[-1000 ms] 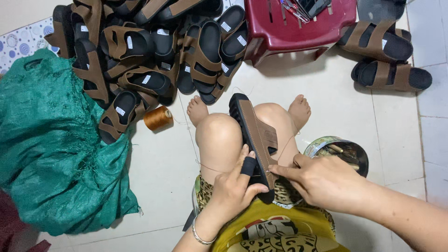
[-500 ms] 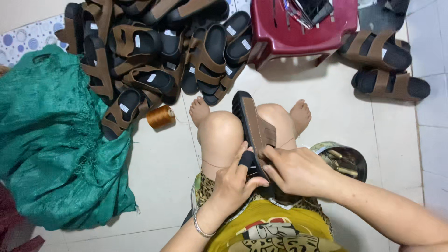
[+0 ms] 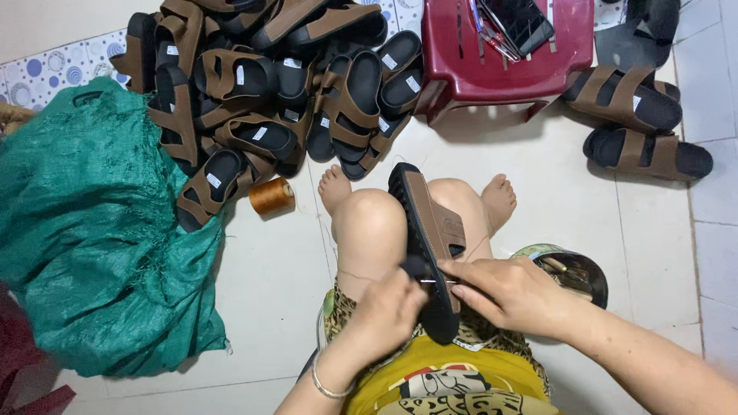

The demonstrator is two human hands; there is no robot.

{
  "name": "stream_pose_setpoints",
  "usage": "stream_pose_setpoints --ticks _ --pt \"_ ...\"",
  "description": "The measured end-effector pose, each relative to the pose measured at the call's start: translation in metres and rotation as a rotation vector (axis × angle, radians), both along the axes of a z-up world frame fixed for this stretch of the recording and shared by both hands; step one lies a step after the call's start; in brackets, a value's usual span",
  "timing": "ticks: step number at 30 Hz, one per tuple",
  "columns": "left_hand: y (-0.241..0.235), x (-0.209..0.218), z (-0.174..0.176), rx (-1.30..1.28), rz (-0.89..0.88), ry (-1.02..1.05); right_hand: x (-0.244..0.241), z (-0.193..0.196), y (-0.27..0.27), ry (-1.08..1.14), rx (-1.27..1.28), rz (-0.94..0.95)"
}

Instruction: The person sits on the floor and sews a brown sandal using a needle and thread. They repeatedly pull the thread through the sandal strap and sole, occasionally picking up a pair of scissors to cut the thread.

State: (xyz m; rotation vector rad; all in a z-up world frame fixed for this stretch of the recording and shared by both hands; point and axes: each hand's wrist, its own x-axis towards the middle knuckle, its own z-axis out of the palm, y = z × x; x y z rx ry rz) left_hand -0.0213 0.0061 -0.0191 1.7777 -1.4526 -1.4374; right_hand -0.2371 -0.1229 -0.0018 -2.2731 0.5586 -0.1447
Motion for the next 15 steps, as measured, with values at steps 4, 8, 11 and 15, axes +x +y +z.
stream_pose_setpoints --ticks 4,8,11,15 --pt "0.01 -0.004 0.006 -0.231 -0.12 -0.064 -0.011 0.008 -0.013 0.122 -0.079 0.082" --pt "0.001 0.015 0.007 -0.316 0.084 0.02 -0.016 0.05 -0.054 0.905 0.25 0.08" --pt "0.019 0.022 -0.013 -0.24 0.316 0.163 -0.063 0.042 -0.065 0.941 0.457 -0.151" --pt "0.017 0.026 0.002 -0.185 0.82 0.551 -0.068 -0.01 -0.028 0.177 0.568 -0.19"
